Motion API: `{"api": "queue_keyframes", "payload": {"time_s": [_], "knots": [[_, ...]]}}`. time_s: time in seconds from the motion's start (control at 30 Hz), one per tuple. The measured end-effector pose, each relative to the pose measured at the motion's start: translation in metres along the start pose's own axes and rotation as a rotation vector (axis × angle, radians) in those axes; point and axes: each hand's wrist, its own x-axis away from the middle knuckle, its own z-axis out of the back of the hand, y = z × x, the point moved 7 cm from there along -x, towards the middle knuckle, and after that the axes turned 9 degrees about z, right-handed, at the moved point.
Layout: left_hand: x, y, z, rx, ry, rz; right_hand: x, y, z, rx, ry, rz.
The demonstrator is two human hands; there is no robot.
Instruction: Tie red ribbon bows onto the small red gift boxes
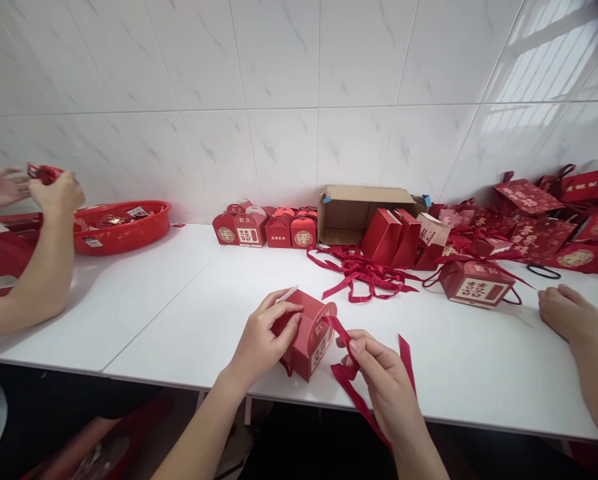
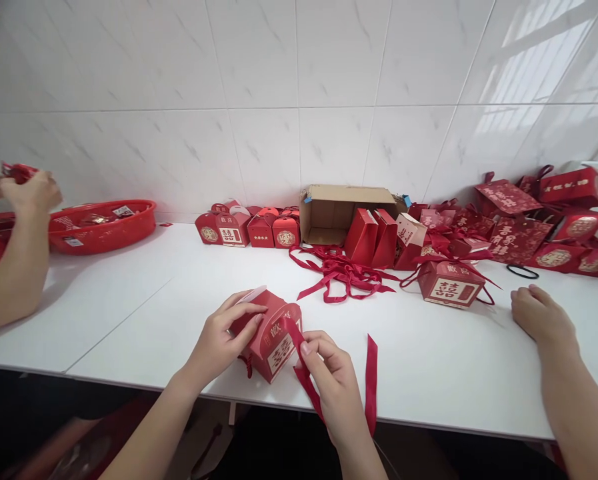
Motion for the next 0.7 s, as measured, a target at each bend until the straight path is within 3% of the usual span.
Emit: {"api": "queue_keyframes", "payload": {"time_s": [0.7], "knots": [[0.0028, -0.0009, -0.0014, 0.023, -0.036, 0.011, 0.0054, -0.0027, -0.0028, 0.039, -0.014, 0.019]]}}
